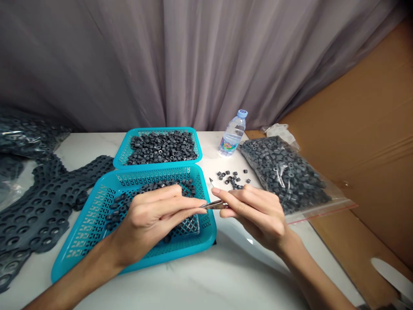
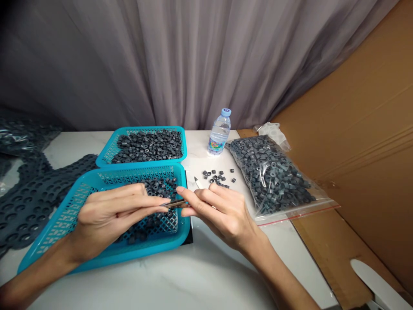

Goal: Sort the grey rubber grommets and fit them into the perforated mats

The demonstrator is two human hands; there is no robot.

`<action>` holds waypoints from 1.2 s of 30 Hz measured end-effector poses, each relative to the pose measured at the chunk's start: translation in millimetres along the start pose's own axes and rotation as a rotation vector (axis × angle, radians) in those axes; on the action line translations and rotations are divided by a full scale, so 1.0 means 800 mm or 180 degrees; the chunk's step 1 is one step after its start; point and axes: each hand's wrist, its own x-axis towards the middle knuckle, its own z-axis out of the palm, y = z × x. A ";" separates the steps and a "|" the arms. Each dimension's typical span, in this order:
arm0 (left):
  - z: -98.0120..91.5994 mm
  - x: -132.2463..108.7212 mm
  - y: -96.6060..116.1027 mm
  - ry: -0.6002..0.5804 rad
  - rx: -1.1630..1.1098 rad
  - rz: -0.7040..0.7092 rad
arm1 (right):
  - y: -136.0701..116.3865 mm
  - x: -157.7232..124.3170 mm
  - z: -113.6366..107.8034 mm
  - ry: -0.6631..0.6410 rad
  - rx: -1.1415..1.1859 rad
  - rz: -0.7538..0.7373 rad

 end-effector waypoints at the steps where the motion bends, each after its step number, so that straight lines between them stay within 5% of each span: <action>1: 0.000 0.000 0.000 0.0002 -0.0004 0.0001 | 0.000 0.000 0.000 0.0002 -0.0011 -0.0004; 36: 0.000 -0.001 -0.002 -0.0037 0.0031 -0.0043 | 0.001 -0.001 -0.001 -0.0055 -0.0057 0.0009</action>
